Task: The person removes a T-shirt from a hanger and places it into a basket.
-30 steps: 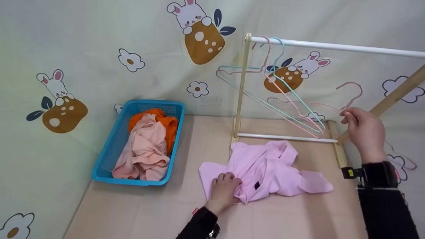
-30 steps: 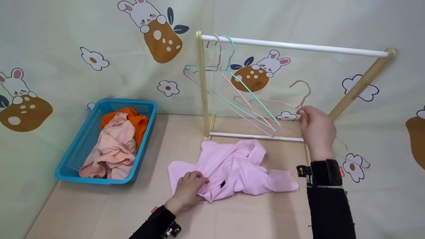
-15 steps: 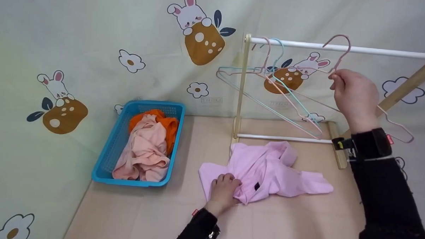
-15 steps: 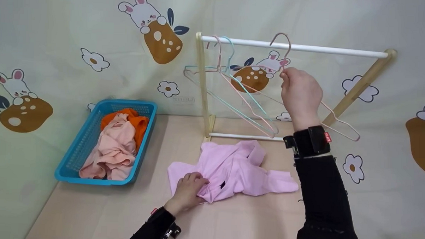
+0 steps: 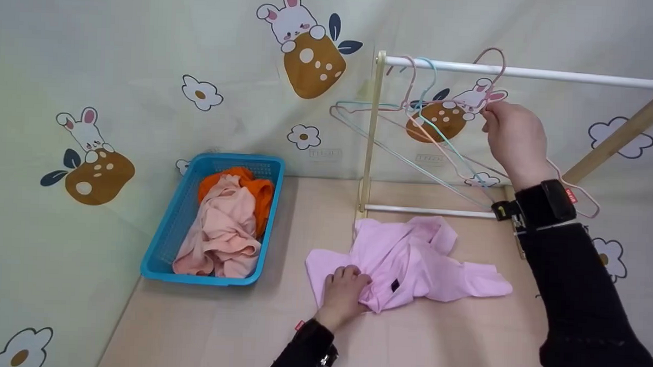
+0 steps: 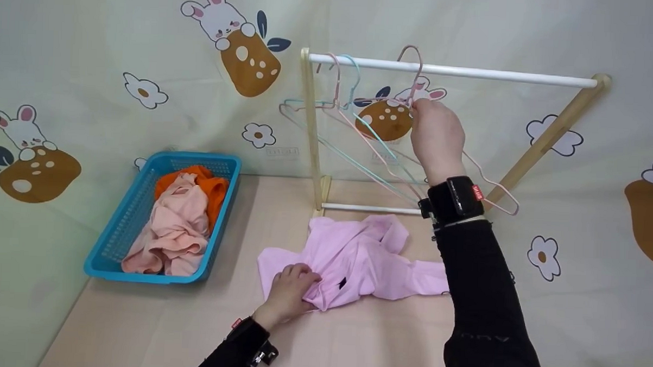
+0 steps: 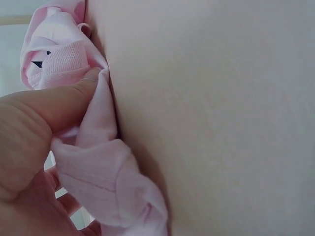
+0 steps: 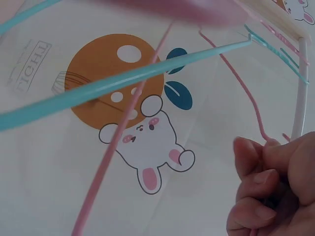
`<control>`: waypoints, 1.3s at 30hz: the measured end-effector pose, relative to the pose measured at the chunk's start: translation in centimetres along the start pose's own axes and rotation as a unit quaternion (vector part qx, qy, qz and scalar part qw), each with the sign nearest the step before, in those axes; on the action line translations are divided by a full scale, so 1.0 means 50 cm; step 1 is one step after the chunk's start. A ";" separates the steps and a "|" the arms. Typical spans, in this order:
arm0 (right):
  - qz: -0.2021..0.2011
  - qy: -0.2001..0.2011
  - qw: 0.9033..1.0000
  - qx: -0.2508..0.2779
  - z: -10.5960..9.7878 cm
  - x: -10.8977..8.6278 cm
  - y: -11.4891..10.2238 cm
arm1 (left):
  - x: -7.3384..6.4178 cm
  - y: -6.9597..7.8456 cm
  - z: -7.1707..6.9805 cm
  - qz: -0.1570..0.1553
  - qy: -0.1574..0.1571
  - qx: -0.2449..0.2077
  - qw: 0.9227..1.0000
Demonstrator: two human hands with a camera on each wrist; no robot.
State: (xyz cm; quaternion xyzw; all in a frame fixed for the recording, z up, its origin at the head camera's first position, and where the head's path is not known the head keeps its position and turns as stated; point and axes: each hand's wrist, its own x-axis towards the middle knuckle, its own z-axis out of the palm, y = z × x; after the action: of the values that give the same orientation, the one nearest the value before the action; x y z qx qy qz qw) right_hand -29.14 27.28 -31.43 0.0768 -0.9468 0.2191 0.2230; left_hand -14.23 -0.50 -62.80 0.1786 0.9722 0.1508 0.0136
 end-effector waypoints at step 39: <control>-0.204 0.179 0.945 0.182 0.127 -0.367 0.030 | 0.120 0.093 -0.022 -0.014 -0.041 -0.048 0.998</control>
State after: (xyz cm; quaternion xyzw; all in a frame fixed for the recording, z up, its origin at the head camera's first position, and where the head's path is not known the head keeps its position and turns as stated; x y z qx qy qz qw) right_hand -15.67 26.63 -45.46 0.2675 -0.7992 0.3478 0.4107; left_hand -18.33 5.42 -60.17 0.1703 0.9649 0.1895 0.0642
